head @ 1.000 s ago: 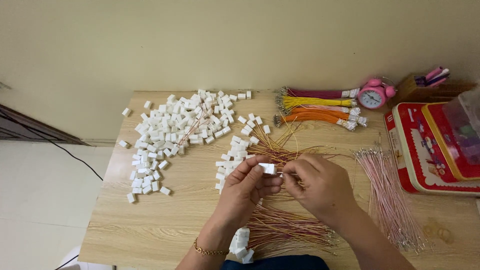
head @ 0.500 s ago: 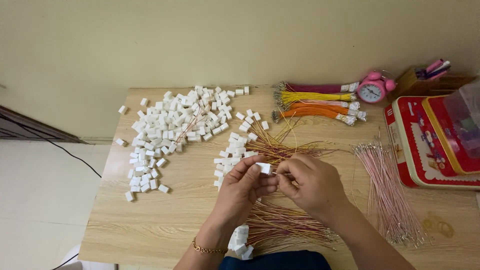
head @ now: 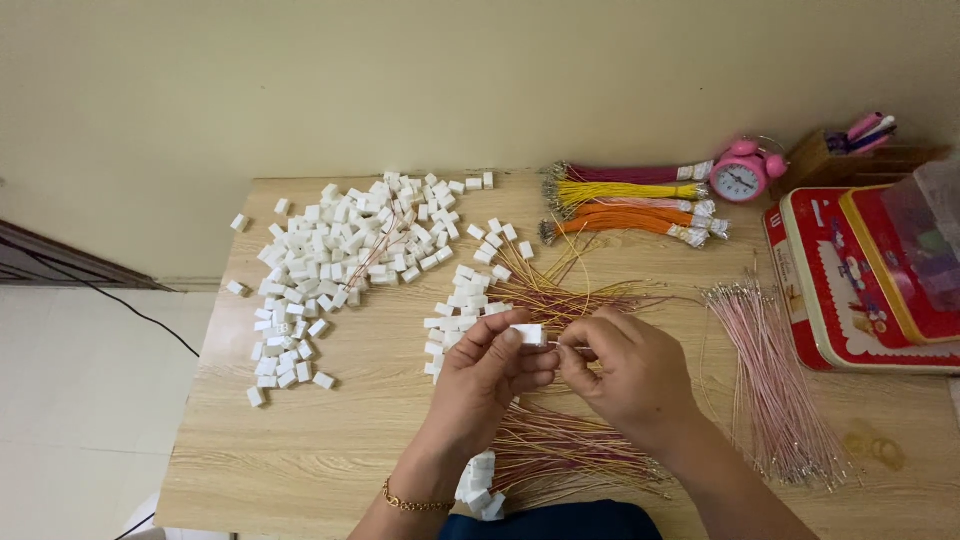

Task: Assembling electrical wire connectors by inserting thin wires into white plastic connector housings.

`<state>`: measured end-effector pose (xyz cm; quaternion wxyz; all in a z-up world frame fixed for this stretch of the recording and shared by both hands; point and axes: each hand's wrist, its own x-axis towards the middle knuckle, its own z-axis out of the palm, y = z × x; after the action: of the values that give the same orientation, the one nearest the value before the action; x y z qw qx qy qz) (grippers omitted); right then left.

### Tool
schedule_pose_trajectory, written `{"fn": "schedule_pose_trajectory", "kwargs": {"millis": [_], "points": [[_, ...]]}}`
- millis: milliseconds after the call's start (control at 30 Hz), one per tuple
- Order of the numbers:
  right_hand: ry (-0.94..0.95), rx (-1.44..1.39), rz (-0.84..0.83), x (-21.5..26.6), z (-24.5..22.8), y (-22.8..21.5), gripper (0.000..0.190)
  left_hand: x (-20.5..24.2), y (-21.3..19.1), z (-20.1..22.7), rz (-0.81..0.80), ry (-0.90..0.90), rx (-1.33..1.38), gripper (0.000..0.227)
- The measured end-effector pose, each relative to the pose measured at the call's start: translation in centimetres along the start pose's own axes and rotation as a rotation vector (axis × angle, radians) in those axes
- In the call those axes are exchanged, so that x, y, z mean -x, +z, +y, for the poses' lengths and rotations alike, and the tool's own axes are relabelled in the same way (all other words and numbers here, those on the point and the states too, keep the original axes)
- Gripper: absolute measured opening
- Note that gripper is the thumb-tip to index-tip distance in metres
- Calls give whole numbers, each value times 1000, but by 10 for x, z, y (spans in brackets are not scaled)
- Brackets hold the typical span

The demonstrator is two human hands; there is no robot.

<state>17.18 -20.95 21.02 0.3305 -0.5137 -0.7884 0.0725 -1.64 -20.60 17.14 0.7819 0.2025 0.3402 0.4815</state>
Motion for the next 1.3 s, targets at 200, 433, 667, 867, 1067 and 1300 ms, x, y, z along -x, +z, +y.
{"fn": "schedule_pose_trajectory", "kwargs": {"millis": [200, 433, 667, 867, 1067, 1300], "points": [[138, -160, -117, 3, 4, -1, 12, 2, -2, -1, -15, 40, -74, 27], [220, -319, -163, 3, 4, -4, 11, -1, -2, -7, -16, 2, -53, 27], [179, -271, -213, 4, 5, 0, 11, 2, -3, -6, -29, -5, -78, 24], [335, -286, -409, 20, 17, 5, 32, 12, -19, -3, -37, -21, -259, 23], [577, -372, -758, 77, 65, 49, 24, 32, -48, -1, 162, -84, -1050, 33], [382, -89, -824, 200, 123, 157, 20, 40, -126, -59, 162, 312, -1739, 19]]}}
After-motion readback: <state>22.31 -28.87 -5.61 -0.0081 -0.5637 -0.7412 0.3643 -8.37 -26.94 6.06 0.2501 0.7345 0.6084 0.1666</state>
